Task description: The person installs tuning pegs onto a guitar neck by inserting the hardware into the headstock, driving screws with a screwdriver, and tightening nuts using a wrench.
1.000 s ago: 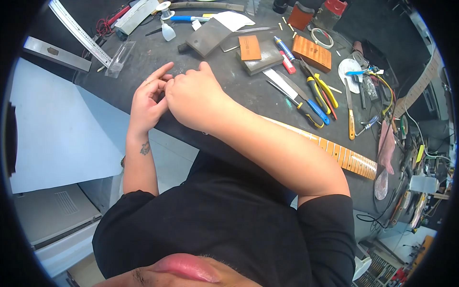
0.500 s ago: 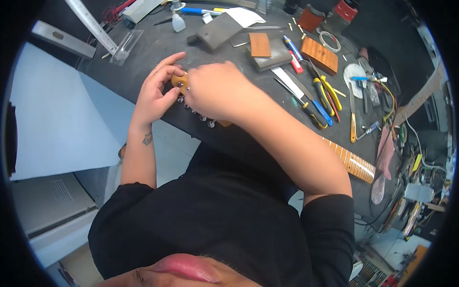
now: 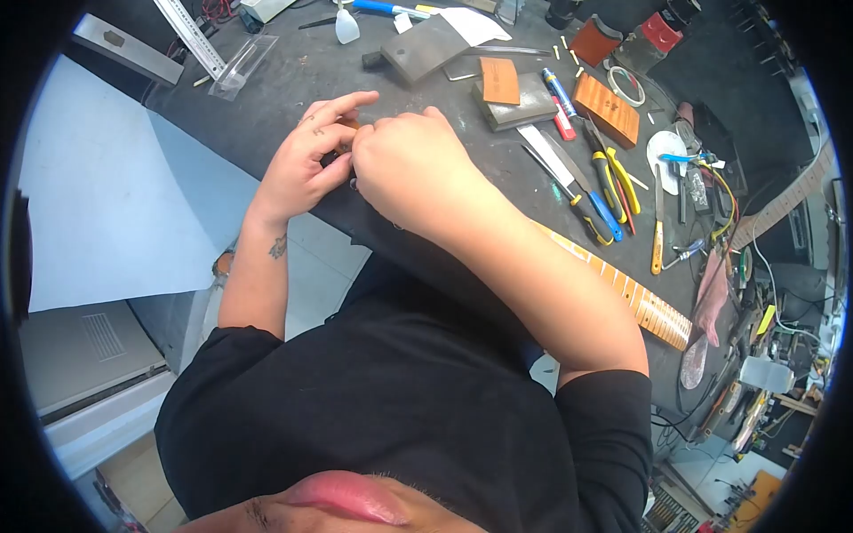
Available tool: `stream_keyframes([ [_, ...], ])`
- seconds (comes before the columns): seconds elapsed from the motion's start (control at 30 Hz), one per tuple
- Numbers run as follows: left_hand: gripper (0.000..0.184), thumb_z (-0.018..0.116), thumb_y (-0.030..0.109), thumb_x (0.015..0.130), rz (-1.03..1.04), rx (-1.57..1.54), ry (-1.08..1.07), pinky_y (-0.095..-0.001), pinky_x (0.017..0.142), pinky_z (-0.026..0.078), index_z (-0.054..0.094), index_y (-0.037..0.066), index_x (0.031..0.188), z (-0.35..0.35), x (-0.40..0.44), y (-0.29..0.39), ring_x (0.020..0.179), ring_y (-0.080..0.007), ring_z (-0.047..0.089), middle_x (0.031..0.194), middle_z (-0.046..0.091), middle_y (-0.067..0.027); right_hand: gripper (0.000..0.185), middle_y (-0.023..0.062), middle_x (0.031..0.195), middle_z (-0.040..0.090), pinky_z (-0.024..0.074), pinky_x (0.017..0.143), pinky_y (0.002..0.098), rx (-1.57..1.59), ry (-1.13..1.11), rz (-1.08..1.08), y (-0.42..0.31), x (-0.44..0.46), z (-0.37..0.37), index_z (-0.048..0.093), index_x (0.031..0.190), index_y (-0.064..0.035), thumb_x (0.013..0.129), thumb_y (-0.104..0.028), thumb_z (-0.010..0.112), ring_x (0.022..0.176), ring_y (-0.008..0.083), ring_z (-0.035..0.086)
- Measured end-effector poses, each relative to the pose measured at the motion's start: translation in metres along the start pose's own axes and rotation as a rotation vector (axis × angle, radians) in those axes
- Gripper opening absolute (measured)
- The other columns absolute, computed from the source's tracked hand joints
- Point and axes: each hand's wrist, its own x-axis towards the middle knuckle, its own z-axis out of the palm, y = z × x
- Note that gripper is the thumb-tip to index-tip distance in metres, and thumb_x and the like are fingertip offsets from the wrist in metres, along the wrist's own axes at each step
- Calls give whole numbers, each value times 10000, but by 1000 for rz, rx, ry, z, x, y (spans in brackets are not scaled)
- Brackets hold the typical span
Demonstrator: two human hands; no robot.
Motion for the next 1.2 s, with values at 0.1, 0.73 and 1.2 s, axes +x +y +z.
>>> stream_keyframes([
  [0.1,202,739,-21,916,59,70,-12,-422,1085,539,794,4,1108,-1,2,-1,1222,-284,627,1604,674,-110,113,130,835,775,566,823,492,-67,-6,-16,-4,-2,-2,737,935,-29,896,-134,732,856,326,804],
  [0.73,174,765,43,870,40,110,-34,-487,1197,424,805,55,1039,10,-1,14,1418,-341,567,1626,657,-76,158,63,909,707,523,849,449,104,63,-30,10,-29,-9,722,995,-73,866,-108,806,948,306,720],
  [1.2,167,766,7,848,44,113,-27,-467,1203,457,786,30,1013,10,1,16,1415,-365,569,1615,675,-117,188,116,980,793,530,918,512,-3,-24,0,5,-25,-8,762,1005,-40,900,-191,802,980,325,771],
])
